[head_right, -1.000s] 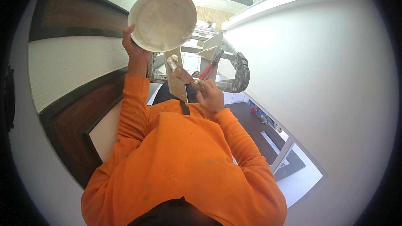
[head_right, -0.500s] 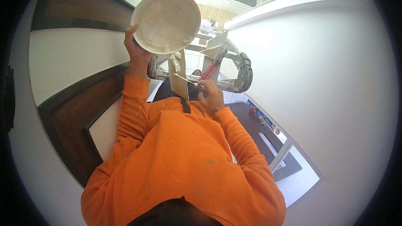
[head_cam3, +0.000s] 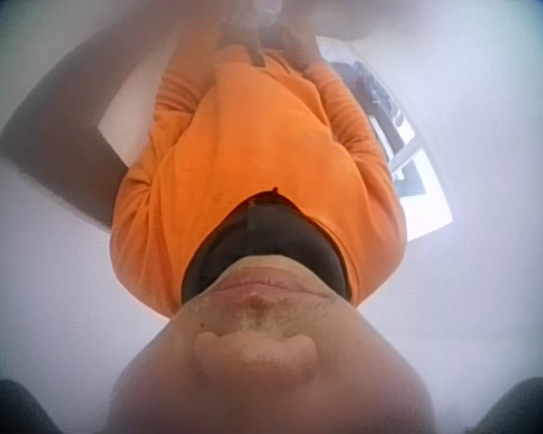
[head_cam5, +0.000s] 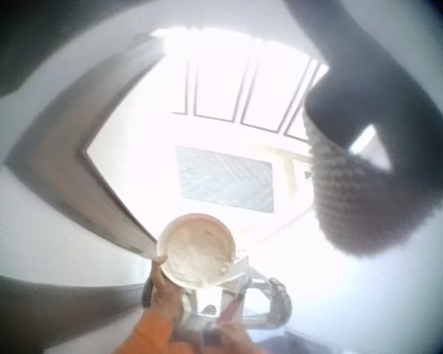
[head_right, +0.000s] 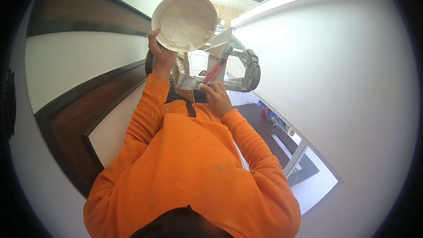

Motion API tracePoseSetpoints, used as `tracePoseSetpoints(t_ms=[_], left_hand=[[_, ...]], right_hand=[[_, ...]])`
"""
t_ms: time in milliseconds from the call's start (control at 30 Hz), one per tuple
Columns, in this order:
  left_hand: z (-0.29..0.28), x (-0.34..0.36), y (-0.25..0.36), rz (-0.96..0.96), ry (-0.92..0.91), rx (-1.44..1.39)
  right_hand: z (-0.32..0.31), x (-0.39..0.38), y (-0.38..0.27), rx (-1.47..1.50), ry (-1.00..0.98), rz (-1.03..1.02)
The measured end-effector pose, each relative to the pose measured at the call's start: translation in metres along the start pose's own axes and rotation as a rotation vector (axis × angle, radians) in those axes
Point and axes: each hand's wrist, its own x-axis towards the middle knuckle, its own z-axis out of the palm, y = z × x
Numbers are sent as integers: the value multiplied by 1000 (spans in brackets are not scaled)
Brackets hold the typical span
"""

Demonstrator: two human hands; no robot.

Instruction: The person measures and marks a ceiling panel with a utility knife, then applies adhesive to the panel using a putty knife and container. The person lifts and positions the panel against the ceiling, pressing it into place.

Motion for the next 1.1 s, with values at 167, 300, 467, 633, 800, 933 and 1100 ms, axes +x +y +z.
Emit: tracePoseSetpoints(t_ms=[167, 300, 467, 633, 800, 933, 1100], left_hand=[[-4, 1, -9, 19, 50, 83], [-5, 3, -13, 24, 83, 156], [-6, 13, -21, 50, 96, 138], [-9, 19, -26, 14, 117, 94], [-15, 23, -27, 22, 89, 67], [-12, 22, -28, -5, 98, 93], [-12, 21, -29, -6, 110, 121]], right_hand=[[17, -19, 8, 0, 56, -21], [20, -30, 3, 0, 75, -8], [37, -46, 3, 79, 116, 73], [60, -52, 26, 67, 141, 21], [57, -52, 30, -13, 123, -3], [55, -51, 29, 3, 122, -3], [51, -58, 34, 1, 106, 25]])
